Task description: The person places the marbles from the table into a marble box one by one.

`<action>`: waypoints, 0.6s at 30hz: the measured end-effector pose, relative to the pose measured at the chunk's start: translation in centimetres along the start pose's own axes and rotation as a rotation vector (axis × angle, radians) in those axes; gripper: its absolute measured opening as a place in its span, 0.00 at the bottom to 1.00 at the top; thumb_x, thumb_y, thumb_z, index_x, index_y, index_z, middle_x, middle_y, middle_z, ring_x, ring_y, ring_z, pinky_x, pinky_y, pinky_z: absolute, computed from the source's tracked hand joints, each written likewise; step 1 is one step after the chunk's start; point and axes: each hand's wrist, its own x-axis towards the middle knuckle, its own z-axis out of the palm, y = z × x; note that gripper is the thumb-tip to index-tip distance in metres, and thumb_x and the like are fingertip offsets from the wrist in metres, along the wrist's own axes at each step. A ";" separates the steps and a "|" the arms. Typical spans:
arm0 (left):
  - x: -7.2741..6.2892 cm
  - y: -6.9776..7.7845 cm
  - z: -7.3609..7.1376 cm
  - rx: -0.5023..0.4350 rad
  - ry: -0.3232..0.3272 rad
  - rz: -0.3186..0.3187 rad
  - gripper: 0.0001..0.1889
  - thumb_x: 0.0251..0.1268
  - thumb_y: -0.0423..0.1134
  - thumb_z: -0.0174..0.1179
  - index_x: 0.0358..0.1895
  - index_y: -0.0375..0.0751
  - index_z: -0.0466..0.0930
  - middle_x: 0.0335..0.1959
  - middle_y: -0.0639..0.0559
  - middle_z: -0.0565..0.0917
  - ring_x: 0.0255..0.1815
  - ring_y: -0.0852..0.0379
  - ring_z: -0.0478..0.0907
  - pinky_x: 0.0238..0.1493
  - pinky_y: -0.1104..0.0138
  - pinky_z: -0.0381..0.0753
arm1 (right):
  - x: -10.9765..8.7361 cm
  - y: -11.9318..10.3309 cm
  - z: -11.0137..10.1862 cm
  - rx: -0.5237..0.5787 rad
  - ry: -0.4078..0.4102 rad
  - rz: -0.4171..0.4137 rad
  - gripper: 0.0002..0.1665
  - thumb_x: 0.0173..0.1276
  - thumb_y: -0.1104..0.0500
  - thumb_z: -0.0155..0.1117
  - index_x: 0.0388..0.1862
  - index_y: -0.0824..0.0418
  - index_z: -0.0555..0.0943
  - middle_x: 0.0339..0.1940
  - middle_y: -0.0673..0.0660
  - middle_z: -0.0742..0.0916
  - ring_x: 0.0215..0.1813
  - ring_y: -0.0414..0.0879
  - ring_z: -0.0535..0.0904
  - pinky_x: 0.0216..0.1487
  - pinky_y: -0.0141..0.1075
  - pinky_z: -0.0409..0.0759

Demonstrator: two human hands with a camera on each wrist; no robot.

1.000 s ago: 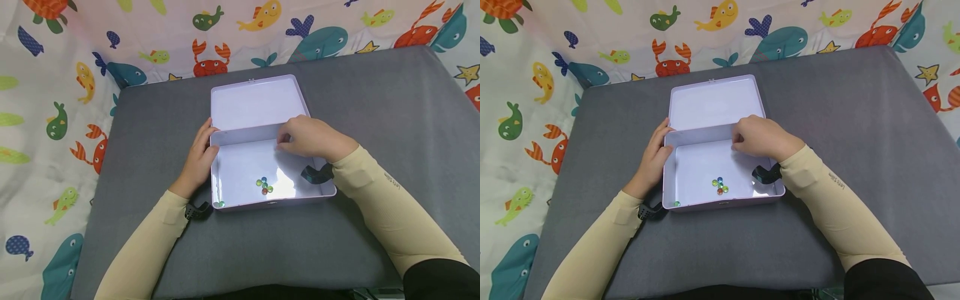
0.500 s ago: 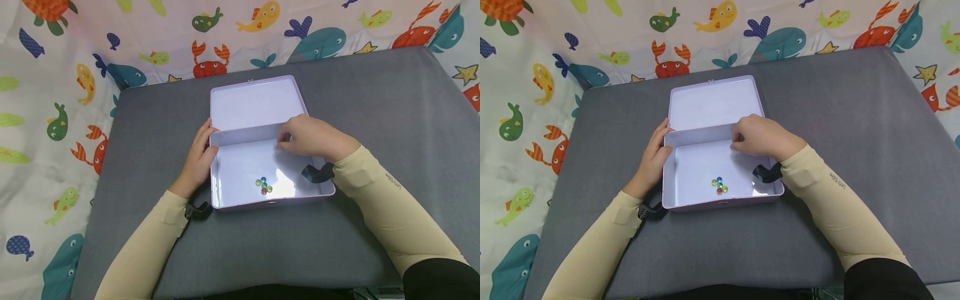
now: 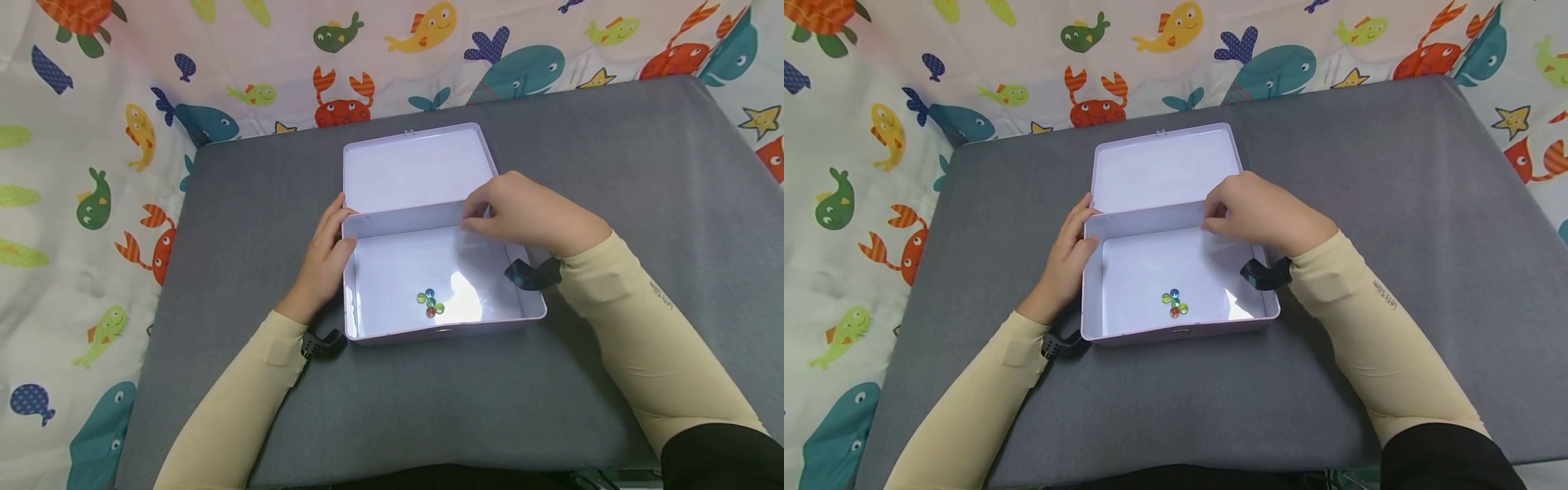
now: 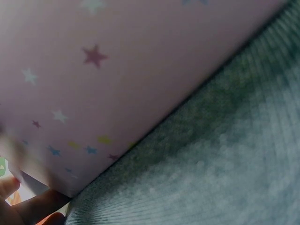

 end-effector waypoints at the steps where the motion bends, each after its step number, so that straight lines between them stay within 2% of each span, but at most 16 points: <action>1: 0.0 0.0 0.0 0.001 0.001 -0.001 0.21 0.74 0.39 0.45 0.66 0.42 0.73 0.87 0.48 0.51 0.85 0.49 0.51 0.78 0.40 0.60 | -0.1 0.1 -0.2 0.002 0.001 0.005 0.07 0.72 0.59 0.69 0.43 0.58 0.92 0.35 0.52 0.90 0.37 0.48 0.82 0.39 0.42 0.81; 11: 0.0 0.0 0.0 -0.004 -0.003 -0.007 0.22 0.74 0.40 0.44 0.66 0.41 0.73 0.87 0.52 0.50 0.86 0.48 0.51 0.78 0.39 0.59 | -1.0 1.0 -1.8 -0.010 0.013 0.052 0.09 0.73 0.58 0.69 0.46 0.59 0.91 0.38 0.53 0.90 0.37 0.49 0.81 0.38 0.43 0.80; 18: 0.1 -0.2 0.1 -0.013 -0.001 -0.010 0.22 0.73 0.40 0.44 0.66 0.41 0.74 0.87 0.53 0.51 0.86 0.49 0.50 0.77 0.39 0.59 | -1.4 1.5 -2.0 0.003 0.043 0.066 0.10 0.73 0.57 0.70 0.46 0.60 0.91 0.38 0.55 0.91 0.35 0.49 0.82 0.36 0.42 0.81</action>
